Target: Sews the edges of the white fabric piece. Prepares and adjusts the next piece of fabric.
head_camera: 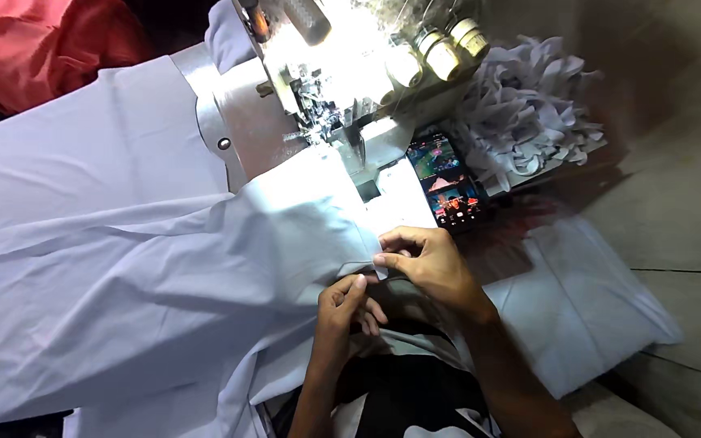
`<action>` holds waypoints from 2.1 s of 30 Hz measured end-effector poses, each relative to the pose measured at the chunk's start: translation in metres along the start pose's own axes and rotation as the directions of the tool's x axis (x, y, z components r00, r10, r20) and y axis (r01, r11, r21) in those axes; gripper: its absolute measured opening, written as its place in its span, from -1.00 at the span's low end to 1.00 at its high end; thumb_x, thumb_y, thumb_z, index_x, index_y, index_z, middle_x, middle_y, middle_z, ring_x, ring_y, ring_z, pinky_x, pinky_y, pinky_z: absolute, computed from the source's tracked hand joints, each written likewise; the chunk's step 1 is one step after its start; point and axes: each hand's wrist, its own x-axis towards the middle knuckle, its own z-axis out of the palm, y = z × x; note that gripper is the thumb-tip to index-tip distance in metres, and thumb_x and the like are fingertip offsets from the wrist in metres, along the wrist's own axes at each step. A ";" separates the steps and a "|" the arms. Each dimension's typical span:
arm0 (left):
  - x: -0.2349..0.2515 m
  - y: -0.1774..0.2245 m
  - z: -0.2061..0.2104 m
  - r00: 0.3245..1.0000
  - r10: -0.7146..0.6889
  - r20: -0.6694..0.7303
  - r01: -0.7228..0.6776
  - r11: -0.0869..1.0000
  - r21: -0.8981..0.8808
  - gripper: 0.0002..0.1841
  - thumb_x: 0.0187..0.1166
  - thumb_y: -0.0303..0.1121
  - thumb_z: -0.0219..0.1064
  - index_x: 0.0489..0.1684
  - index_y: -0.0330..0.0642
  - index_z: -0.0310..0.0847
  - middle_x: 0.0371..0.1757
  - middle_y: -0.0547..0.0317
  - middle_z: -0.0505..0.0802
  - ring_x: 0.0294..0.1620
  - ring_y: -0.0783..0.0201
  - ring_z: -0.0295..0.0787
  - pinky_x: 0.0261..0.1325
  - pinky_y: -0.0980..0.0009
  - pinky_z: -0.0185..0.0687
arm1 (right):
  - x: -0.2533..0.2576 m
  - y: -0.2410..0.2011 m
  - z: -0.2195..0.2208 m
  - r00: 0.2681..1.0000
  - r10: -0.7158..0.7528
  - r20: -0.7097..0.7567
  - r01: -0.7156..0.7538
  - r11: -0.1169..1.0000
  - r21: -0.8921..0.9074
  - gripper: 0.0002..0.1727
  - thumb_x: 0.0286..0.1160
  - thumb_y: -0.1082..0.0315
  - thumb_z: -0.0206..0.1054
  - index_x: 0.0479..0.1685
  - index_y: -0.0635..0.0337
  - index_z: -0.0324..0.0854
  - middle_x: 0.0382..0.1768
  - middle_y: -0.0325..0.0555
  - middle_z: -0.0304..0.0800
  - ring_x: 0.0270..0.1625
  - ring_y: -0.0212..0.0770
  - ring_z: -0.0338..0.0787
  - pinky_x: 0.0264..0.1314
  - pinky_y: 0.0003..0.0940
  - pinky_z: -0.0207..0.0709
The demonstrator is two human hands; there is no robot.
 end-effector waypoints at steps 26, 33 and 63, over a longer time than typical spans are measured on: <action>-0.044 0.006 -0.016 0.751 0.404 -0.522 -0.639 0.644 -0.420 -0.70 0.44 -0.06 0.50 -0.01 0.04 0.90 0.01 0.23 0.96 0.17 0.29 0.89 0.35 0.20 0.75 | -0.007 -0.005 0.018 0.995 -0.090 -0.032 0.095 0.964 0.248 -0.97 0.35 0.45 0.52 -0.32 0.22 0.85 -0.44 -0.29 0.88 -0.40 -0.55 0.80 -0.30 -0.64 0.71; -0.036 0.007 -0.023 0.708 0.161 -0.687 -0.597 0.655 -0.462 -0.81 0.49 -0.27 0.45 -0.06 -0.10 0.80 -0.08 0.11 0.94 0.03 0.23 0.92 0.16 0.19 0.84 | -0.004 0.012 0.030 0.979 -0.111 -0.172 0.113 0.994 0.004 -0.92 0.40 0.31 0.53 -0.27 0.08 0.88 -0.37 -0.36 0.92 -0.33 -0.57 0.84 -0.22 -0.63 0.74; -0.040 0.002 -0.027 0.799 0.179 -0.574 -0.472 0.778 -0.415 -0.64 0.36 -0.08 0.61 0.00 -0.06 0.84 -0.09 0.08 0.96 -0.09 0.22 0.95 0.03 0.25 0.89 | -0.001 0.003 0.020 0.986 -0.107 -0.129 0.111 0.993 0.029 -0.87 0.43 0.28 0.51 -0.25 0.14 0.87 -0.39 -0.33 0.91 -0.39 -0.56 0.80 -0.30 -0.66 0.69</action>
